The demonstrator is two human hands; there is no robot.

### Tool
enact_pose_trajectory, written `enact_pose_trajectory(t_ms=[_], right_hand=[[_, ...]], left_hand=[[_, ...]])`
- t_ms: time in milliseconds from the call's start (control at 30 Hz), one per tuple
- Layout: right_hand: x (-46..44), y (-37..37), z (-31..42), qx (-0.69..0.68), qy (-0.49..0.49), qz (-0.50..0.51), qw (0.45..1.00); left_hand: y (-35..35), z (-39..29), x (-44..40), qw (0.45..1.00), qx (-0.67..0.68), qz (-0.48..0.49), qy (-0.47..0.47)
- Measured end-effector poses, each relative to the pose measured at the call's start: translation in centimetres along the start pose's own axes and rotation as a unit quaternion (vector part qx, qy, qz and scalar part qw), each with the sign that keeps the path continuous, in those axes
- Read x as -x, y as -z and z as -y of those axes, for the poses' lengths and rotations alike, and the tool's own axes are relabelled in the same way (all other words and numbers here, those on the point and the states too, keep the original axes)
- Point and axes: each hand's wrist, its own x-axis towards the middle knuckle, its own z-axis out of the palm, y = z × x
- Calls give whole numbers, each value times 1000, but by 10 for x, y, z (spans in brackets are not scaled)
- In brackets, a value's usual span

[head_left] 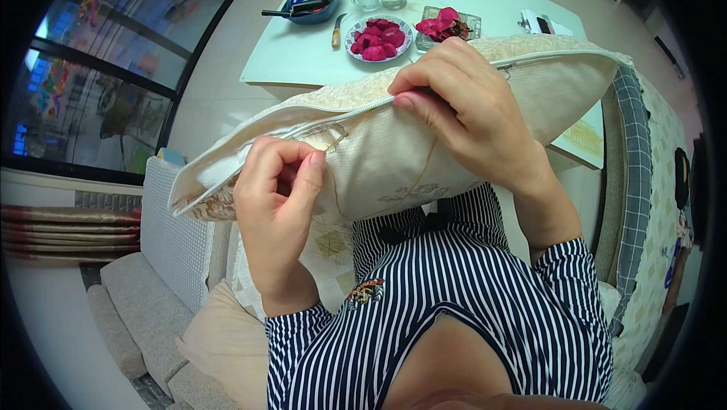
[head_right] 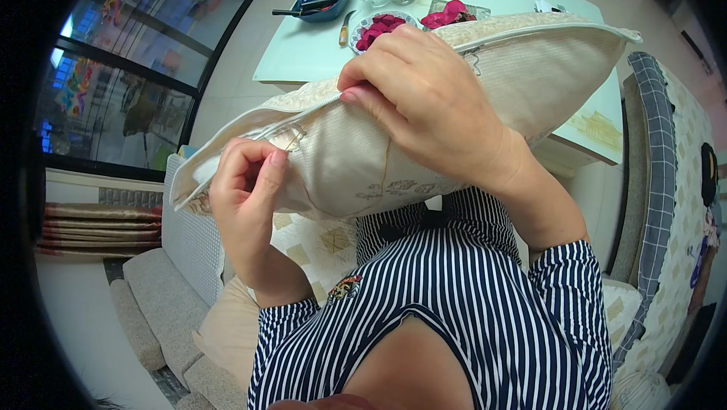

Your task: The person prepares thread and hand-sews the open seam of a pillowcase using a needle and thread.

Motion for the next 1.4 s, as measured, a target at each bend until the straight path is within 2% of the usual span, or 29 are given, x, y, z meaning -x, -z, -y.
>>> enact_pose_trajectory(t_ms=[300,367,400,433,467,500,533,567,633,667,733,800,833,900,933,1000,1033,1100,1200,1300,1367,1400], right_hand=[[-1,-2,-4,5,-4,-2,1000],[-1,-2,-4,4,-4,-5,1000],[-1,-2,-4,6,-2,-5,1000],[-1,-2,-4,7,-1,-4,1000],[-1,-3,-4,7,-1,-3,1000],[-2,-3,-4,7,-1,-3,1000],[-1,-3,-4,8,-2,-2,1000],[-1,-3,-4,7,-2,-1,1000],[-2,-3,-3,6,-1,-3,1000],[-2,-4,-2,5,0,-2,1000],[-2,-5,0,2,-1,0,1000],[-3,-5,2,3,1,-3,1000],[-3,-5,3,5,0,-6,1000],[0,-4,2,-2,7,-14,1000],[1,-2,1,-11,11,-22,1000],[6,11,2,-52,-13,-30,998],[10,18,2,-99,-36,-37,994],[14,25,3,-240,-30,-136,961],[22,76,8,-225,-20,-165,960],[57,130,-7,-278,-48,-251,926],[84,165,-15,-253,-69,-315,912],[96,180,-23,-189,-116,-369,903]], left_hand=[[30,4,12,999,-11,-32,12],[43,2,16,999,44,16,21],[47,7,18,998,55,14,-17],[52,11,19,998,55,14,-16],[57,16,20,981,100,79,-143],[64,21,20,943,143,142,-267],[78,28,6,873,233,322,-284],[77,30,10,873,233,321,-284],[63,26,18,907,318,149,-232],[53,14,14,951,226,50,-203],[24,-12,-3,987,8,-37,-157],[0,-14,-30,971,-96,-26,-219],[-10,-10,-40,970,-95,-27,-220],[-24,-7,-52,953,-135,74,-260],[-29,-8,-53,953,-132,74,-264],[-36,-9,-53,978,-81,85,-172],[-38,-9,-53,978,-77,87,-174],[-38,-9,-53,987,-39,68,-140],[-37,-10,-54,989,-38,59,-132],[-34,-9,-56,989,-51,55,-126],[-33,-8,-58,989,-56,53,-124],[-33,-6,-59,990,-54,47,-123]])
